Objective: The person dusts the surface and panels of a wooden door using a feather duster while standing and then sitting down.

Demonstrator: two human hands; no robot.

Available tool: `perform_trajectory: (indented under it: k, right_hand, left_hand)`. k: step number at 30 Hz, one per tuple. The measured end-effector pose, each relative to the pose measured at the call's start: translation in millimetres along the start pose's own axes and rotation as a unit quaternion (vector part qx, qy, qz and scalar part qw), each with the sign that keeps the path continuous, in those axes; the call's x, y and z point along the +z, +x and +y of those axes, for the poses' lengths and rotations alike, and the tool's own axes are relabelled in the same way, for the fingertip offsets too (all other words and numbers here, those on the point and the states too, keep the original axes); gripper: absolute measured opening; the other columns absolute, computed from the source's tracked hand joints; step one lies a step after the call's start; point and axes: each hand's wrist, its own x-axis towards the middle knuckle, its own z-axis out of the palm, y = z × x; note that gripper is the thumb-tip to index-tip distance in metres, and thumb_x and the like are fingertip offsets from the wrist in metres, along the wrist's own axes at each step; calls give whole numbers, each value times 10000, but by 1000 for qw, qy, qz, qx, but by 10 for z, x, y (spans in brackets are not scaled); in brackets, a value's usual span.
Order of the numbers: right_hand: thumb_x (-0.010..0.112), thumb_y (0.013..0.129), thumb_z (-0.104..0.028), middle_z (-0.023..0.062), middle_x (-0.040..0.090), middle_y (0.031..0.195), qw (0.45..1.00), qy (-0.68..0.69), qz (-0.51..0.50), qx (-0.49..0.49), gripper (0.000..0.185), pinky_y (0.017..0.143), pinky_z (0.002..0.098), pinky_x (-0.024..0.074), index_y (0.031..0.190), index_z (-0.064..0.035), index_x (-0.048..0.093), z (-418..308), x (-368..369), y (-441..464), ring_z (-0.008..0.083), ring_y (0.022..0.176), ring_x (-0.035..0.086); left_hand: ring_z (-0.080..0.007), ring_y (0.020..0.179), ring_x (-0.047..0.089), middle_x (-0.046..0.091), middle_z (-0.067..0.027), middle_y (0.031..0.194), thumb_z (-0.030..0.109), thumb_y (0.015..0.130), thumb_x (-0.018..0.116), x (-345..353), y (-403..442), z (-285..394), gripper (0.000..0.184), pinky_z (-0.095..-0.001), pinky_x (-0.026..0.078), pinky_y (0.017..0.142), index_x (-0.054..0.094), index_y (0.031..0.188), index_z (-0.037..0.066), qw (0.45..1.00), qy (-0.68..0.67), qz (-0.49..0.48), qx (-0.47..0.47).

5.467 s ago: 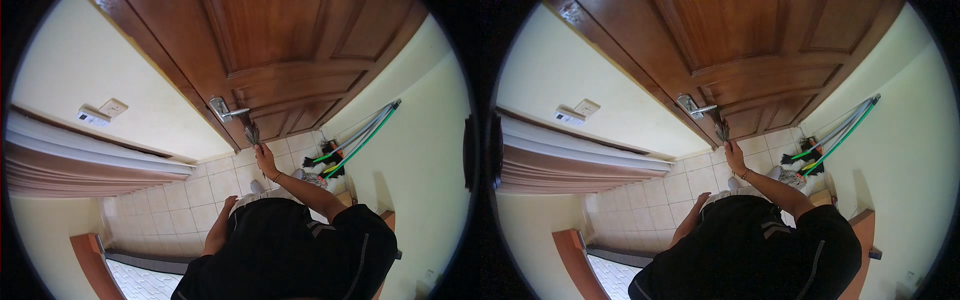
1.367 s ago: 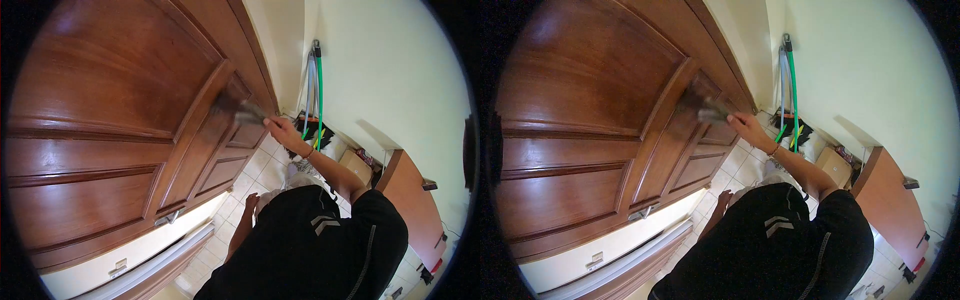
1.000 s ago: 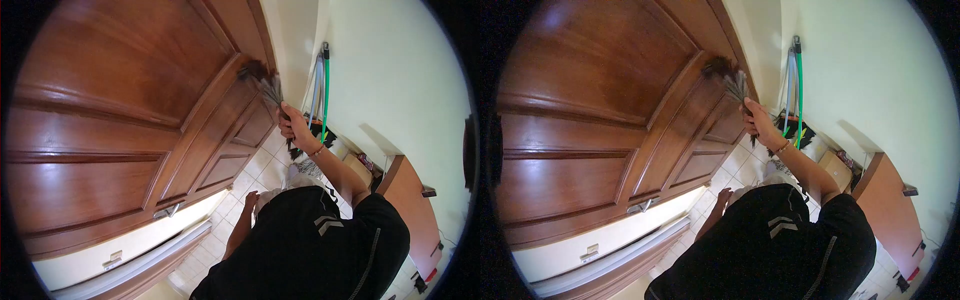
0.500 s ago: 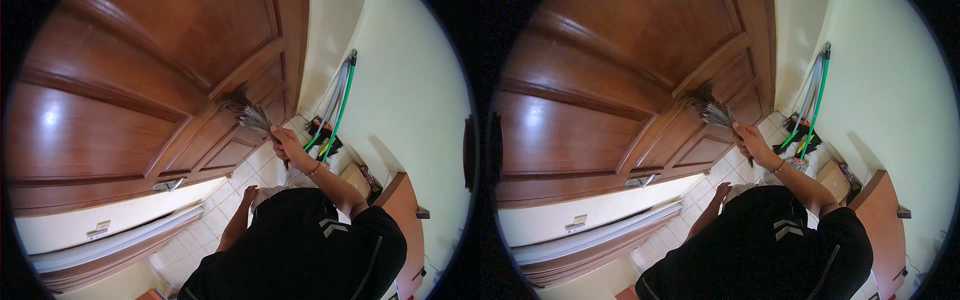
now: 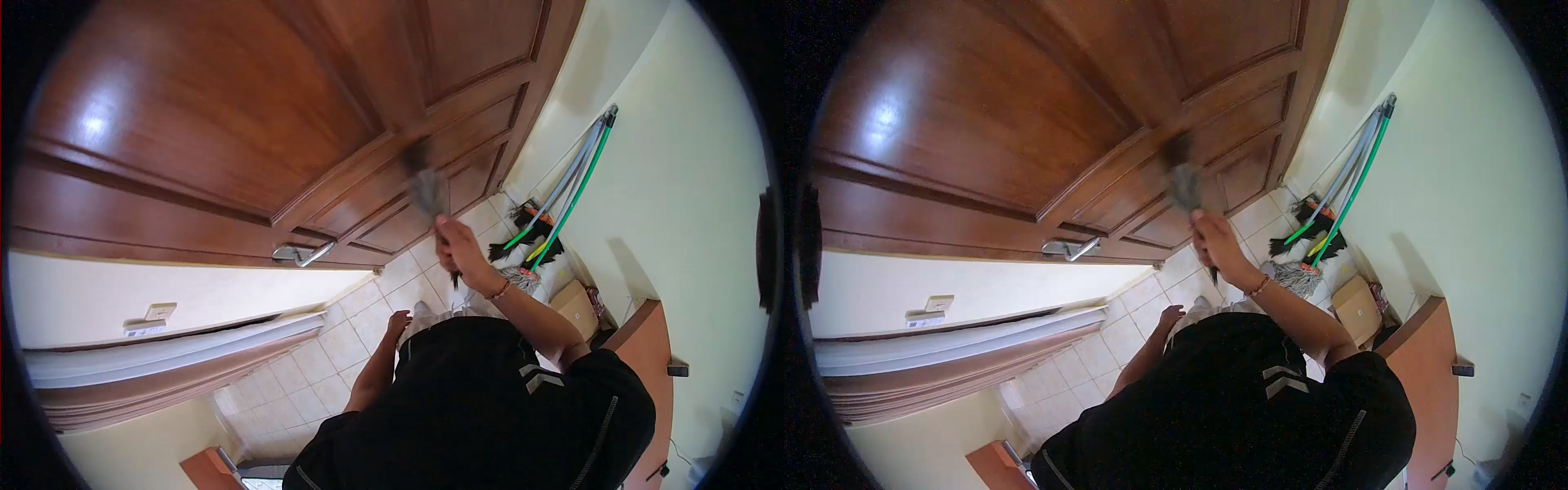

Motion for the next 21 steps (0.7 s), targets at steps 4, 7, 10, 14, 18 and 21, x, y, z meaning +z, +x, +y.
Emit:
perform_trajectory:
  k: [4, 7, 10, 14, 18, 21]
  right_hand:
    - [557, 1073, -446, -78, 357, 599, 1000, 26, 1, -14, 325, 388, 237, 176, 966, -140, 580, 258, 320, -121, 33, 423, 252]
    - [555, 1074, -449, -80, 351, 591, 1000, 4, 6, -9, 332, 389, 237, 176, 974, -134, 590, 403, 534, -151, 30, 423, 255]
    - [530, 1084, -455, -79, 345, 602, 1000, -5, -20, -14, 364, 403, 234, 184, 995, -106, 584, 569, 659, -191, 26, 440, 245]
    - [539, 1078, -462, -81, 346, 604, 1000, -11, -23, -12, 367, 403, 231, 183, 996, -108, 590, 762, 780, -215, 25, 439, 247]
    - [560, 1068, -465, -88, 331, 594, 1000, -3, -7, -15, 359, 400, 231, 172, 985, -119, 603, 941, 982, -272, 23, 438, 246]
    - [564, 1065, -472, -94, 318, 593, 1000, -16, -22, -1, 369, 405, 229, 174, 995, -113, 615, 1032, 1082, -263, 21, 440, 245]
  left_hand:
    - [-292, 1241, 636, 707, -87, 1303, 402, 948, 657, -12, -211, -167, 440, -426, 534, 1035, 700, 1286, 123, 981, 163, -55, -91]
    - [-295, 1245, 634, 705, -93, 1309, 411, 932, 661, -48, -390, -334, 447, -420, 524, 1054, 712, 1269, 122, 983, 152, -51, -93]
    - [-288, 1262, 621, 695, -88, 1326, 384, 919, 668, -101, -533, -527, 438, -411, 509, 1078, 714, 1262, 116, 987, 141, -49, -60]
    - [-297, 1232, 636, 710, -67, 1295, 399, 923, 678, -208, -739, -772, 432, -385, 520, 1063, 726, 1240, 109, 977, 211, -40, 3]
    - [-286, 1222, 639, 713, -64, 1287, 395, 934, 675, -245, -975, -957, 414, -383, 525, 1052, 725, 1232, 112, 995, 94, 6, -32]
    - [-276, 1242, 633, 712, -71, 1289, 369, 937, 679, -263, -1123, -1034, 385, -378, 529, 1037, 722, 1232, 125, 992, 121, 22, -7]
